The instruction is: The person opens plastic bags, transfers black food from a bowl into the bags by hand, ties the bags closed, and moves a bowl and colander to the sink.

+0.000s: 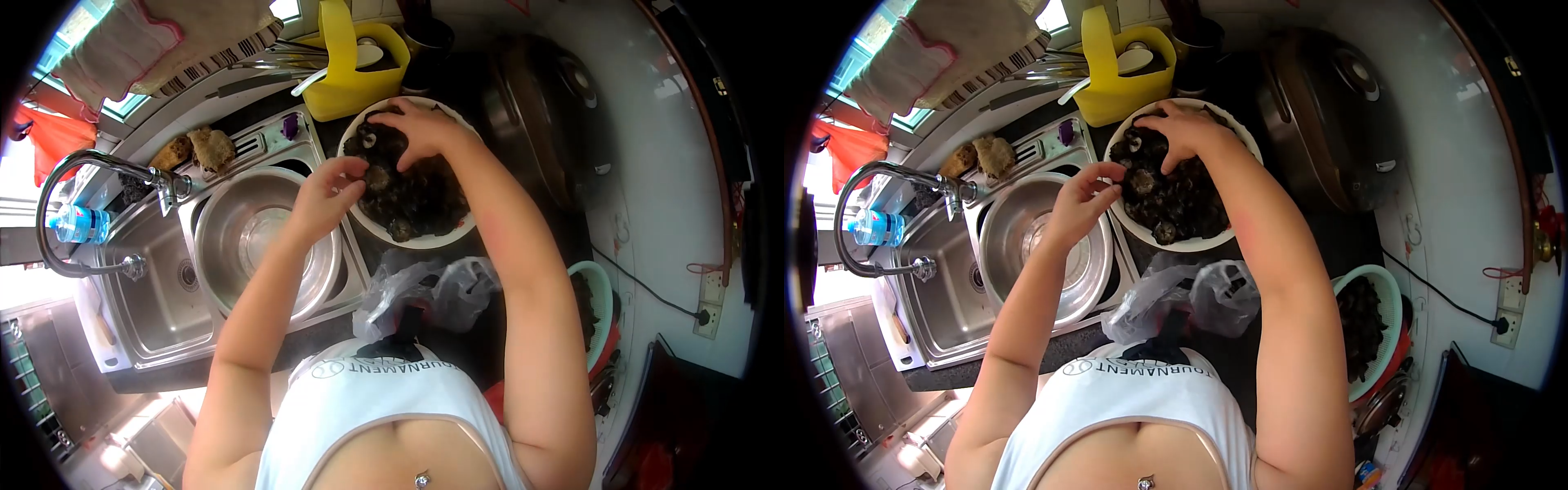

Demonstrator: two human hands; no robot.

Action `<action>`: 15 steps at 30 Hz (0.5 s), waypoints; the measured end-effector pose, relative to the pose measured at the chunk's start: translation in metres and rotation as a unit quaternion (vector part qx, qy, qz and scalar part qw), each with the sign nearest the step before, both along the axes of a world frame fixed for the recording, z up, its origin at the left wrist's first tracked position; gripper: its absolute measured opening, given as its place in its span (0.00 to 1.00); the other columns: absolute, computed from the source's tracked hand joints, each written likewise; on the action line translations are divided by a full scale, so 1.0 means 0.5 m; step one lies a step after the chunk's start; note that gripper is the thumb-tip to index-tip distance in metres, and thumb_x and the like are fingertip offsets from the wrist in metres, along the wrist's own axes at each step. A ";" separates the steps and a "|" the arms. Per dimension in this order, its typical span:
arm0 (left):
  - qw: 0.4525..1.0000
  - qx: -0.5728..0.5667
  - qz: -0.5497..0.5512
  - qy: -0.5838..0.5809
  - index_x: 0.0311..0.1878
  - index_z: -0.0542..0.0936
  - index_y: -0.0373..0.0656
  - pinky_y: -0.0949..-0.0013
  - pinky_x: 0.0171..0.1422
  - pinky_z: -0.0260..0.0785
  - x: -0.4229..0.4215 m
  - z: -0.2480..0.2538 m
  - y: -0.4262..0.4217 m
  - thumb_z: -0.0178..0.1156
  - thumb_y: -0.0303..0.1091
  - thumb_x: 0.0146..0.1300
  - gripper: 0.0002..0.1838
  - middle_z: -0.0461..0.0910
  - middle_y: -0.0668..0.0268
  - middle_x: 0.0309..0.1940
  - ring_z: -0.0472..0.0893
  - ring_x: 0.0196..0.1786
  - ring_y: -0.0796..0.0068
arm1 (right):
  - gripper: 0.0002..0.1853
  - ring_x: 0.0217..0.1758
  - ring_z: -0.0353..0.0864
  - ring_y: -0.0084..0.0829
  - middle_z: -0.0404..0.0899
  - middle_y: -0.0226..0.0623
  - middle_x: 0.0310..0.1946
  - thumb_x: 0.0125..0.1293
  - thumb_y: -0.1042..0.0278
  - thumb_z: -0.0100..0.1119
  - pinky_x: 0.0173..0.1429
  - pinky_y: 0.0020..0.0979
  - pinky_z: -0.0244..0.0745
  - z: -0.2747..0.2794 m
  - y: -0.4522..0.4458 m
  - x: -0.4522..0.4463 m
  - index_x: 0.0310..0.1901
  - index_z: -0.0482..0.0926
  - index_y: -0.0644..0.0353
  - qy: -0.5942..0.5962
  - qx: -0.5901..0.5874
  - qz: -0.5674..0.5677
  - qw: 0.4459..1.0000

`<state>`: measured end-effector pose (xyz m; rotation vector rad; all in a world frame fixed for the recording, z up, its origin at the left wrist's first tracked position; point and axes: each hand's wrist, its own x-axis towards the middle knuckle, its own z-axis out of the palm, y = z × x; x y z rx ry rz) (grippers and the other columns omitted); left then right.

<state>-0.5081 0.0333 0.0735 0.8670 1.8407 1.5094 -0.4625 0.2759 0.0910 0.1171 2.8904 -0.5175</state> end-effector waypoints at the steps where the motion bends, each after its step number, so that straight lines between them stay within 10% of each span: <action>1: 1.000 0.001 -0.014 -0.009 0.53 0.78 0.38 0.75 0.48 0.69 0.004 0.001 -0.004 0.60 0.26 0.61 0.16 0.80 0.69 0.44 0.77 0.41 0.81 | 0.41 0.64 0.69 0.42 0.64 0.35 0.63 0.36 0.66 0.77 0.64 0.39 0.69 0.005 -0.002 -0.007 0.59 0.73 0.40 -0.018 0.008 0.007 1.000; 15: 0.985 0.027 -0.057 -0.159 0.49 0.79 0.39 0.77 0.50 0.68 0.099 0.071 -0.133 0.60 0.29 0.65 0.11 0.79 0.71 0.42 0.76 0.44 0.84 | 0.18 0.52 0.77 0.39 0.71 0.34 0.53 0.49 0.78 0.63 0.51 0.38 0.74 0.027 -0.041 0.066 0.42 0.78 0.46 0.049 0.084 -0.027 0.995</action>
